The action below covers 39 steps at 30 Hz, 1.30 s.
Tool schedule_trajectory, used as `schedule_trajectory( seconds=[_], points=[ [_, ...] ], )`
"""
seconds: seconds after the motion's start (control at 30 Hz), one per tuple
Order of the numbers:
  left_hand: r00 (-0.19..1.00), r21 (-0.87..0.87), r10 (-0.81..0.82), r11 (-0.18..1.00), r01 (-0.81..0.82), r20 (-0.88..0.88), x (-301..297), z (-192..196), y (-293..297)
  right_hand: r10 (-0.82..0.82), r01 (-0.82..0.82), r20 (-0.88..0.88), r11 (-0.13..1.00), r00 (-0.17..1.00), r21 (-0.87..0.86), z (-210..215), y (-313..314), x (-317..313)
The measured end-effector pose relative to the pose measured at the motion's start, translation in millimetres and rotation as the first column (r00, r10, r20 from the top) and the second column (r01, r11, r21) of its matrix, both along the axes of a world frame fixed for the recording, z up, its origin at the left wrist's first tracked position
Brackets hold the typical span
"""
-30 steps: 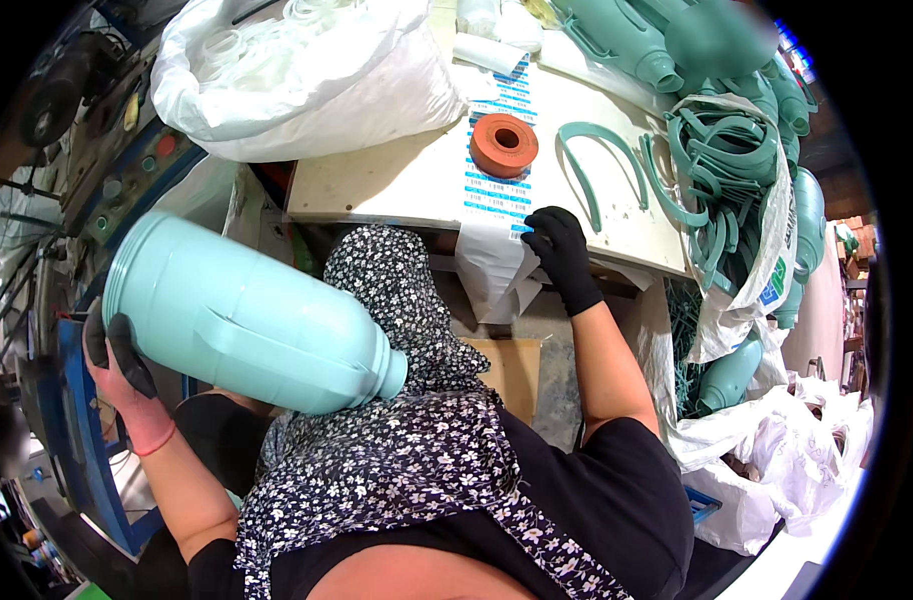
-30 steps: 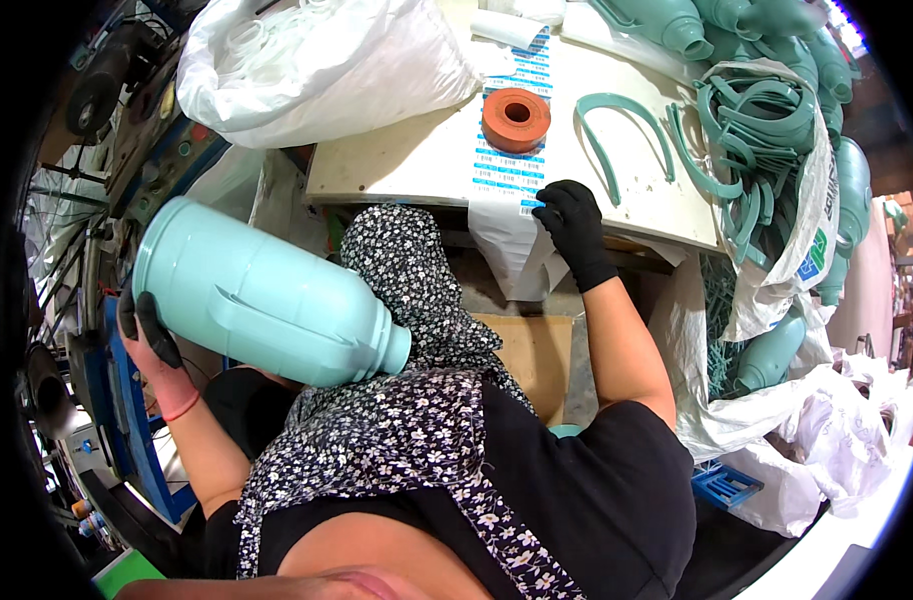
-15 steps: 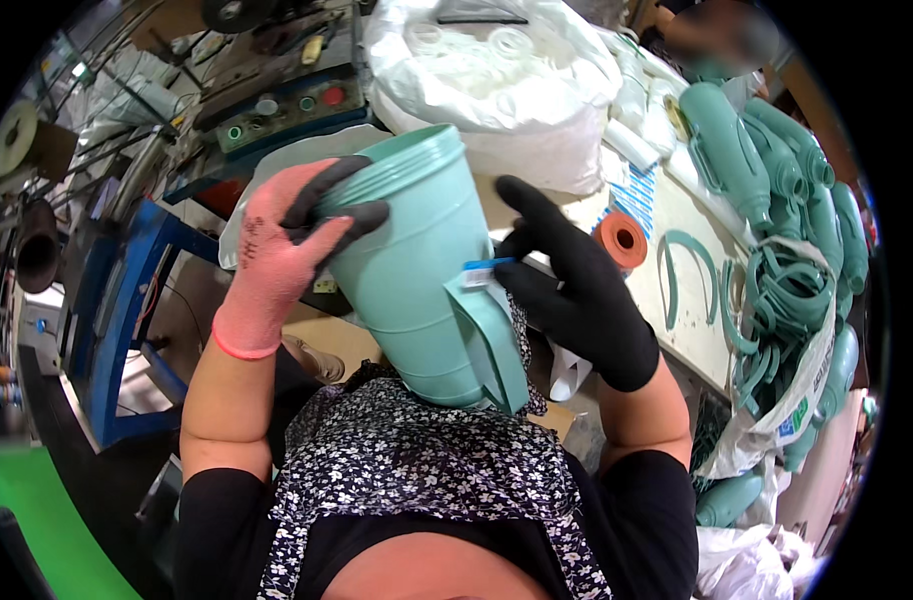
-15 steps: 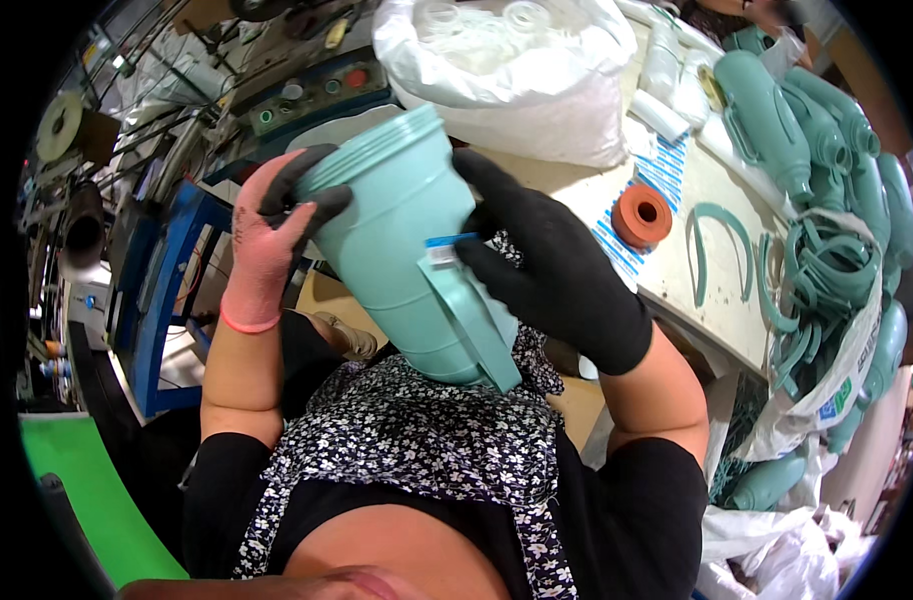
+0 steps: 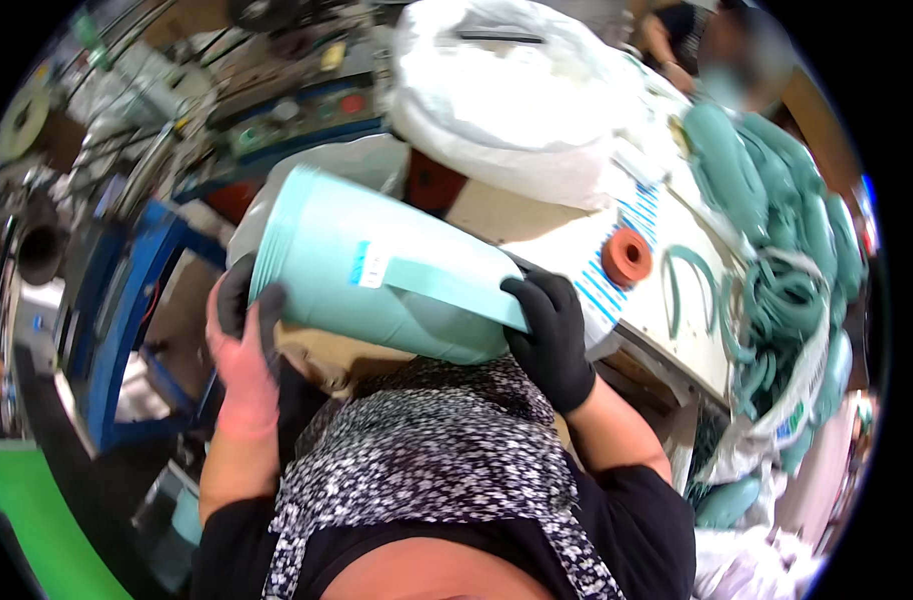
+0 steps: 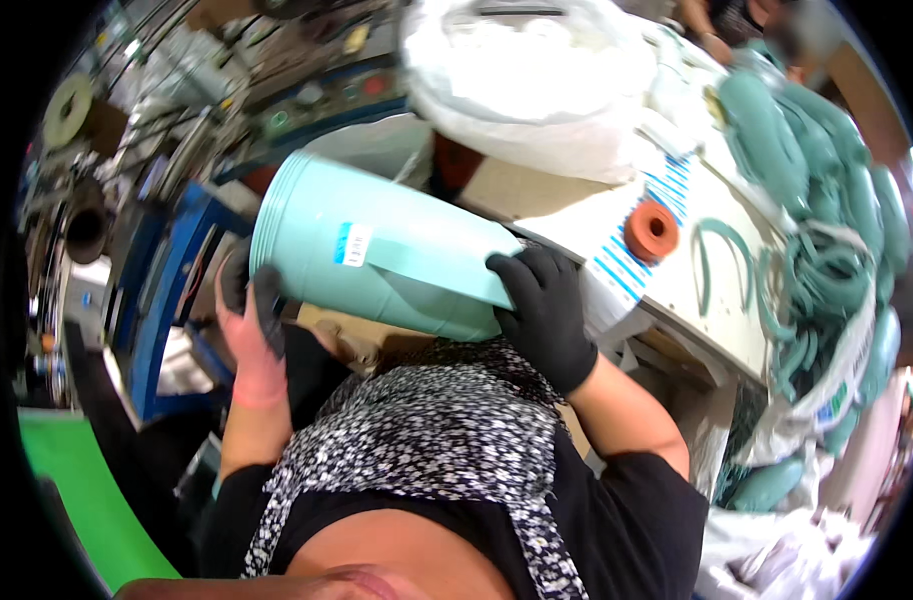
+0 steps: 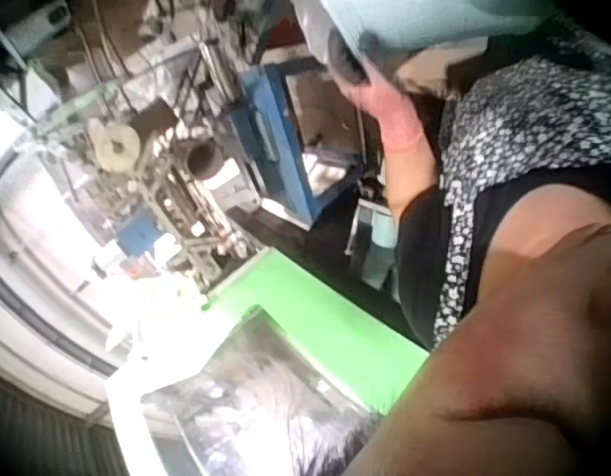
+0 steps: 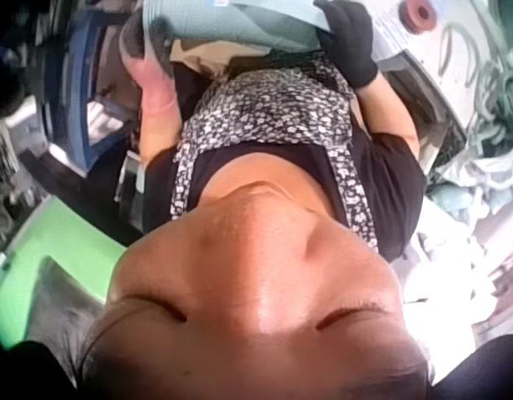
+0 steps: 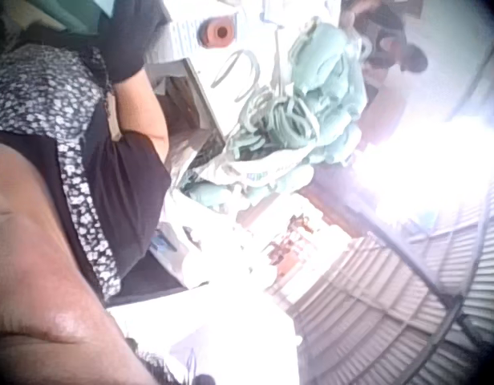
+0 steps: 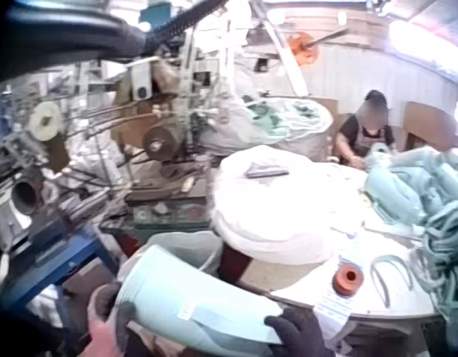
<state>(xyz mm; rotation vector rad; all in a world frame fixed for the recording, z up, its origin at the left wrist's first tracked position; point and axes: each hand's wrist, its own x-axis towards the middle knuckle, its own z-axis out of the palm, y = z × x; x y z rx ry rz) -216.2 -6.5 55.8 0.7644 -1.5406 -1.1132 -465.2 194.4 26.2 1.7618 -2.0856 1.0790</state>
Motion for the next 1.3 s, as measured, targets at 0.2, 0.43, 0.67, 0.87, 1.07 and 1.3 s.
schedule_trajectory(
  seconds=[0.2, 0.43, 0.67, 0.87, 1.07, 1.3],
  points=[
    [0.958, -0.333, -0.182, 0.909, 0.249, 0.221, 6, 26, -31, 0.088, -0.235, -0.267, 0.773, 0.960, -0.589, 24, -59, -3],
    [0.823, 0.006, -0.498, 0.857, 0.516, 0.273, -66, 44, -11, 0.481, -0.572, -0.343, 0.781, 0.807, -0.250, 6, -48, 10],
    [0.935, -0.048, -0.354, 0.934, 0.355, 0.033, -36, 24, -22, -0.863, 0.895, -0.241, 0.441, 0.443, 0.066, -193, 193, -269],
    [0.939, -0.154, -0.332, 0.936, 0.316, -0.093, -7, 21, -11, -0.484, 0.745, 0.614, 0.607, 0.623, -0.276, -33, 66, -163],
    [0.961, -0.536, -0.184, 0.801, 0.268, 0.206, 8, 21, 24, 0.648, 0.005, 0.712, 0.739, 0.271, -0.674, 10, -100, 8],
    [0.912, -0.630, -0.118, 0.688, 0.361, 0.394, 28, 16, 42, 0.271, -0.202, 0.873, 0.905, -0.405, -0.375, 28, -118, 51]
  ],
)
